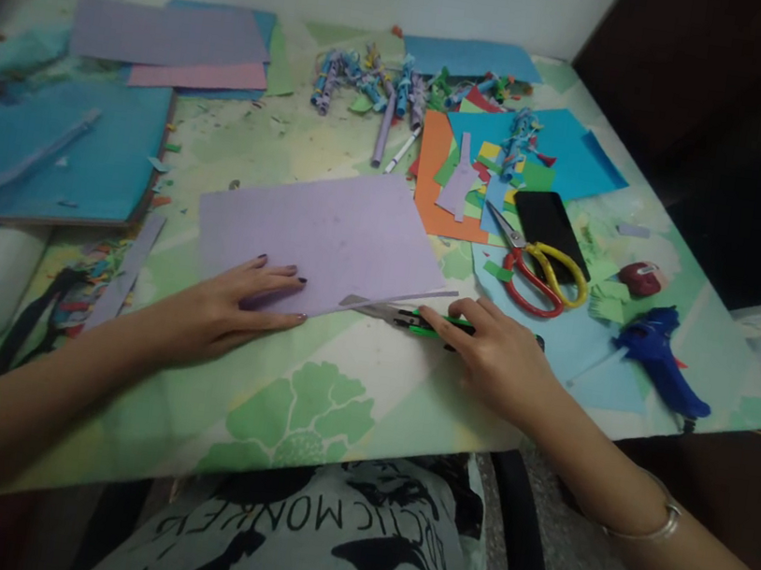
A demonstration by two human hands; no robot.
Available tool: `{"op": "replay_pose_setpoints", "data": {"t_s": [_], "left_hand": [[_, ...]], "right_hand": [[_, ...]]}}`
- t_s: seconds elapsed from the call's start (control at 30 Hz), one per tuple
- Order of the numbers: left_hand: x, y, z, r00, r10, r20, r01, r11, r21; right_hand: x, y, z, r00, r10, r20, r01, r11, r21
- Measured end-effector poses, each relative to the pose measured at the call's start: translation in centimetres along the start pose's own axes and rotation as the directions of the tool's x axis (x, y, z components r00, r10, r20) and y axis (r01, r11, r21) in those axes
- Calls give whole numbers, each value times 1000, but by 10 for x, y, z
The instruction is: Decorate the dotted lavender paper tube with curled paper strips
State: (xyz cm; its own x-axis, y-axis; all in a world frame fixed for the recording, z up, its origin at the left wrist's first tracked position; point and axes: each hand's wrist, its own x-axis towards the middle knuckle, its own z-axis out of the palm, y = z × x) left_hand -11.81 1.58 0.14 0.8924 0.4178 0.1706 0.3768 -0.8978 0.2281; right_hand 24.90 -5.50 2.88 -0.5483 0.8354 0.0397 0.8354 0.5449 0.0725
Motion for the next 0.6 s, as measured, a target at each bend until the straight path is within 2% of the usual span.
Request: {"op": "replay_pose_setpoints", "data": {"t_s": [0.23, 0.6], "left_hand": [[-12, 5, 1, 997, -57, 55, 53, 996, 72], [-12, 4, 4, 998, -67, 21, 66, 996, 59]], "right_hand": [[2, -13, 1, 999, -34, 1, 34, 999, -7], [15, -26, -3, 996, -80, -34, 80, 997, -6]]}}
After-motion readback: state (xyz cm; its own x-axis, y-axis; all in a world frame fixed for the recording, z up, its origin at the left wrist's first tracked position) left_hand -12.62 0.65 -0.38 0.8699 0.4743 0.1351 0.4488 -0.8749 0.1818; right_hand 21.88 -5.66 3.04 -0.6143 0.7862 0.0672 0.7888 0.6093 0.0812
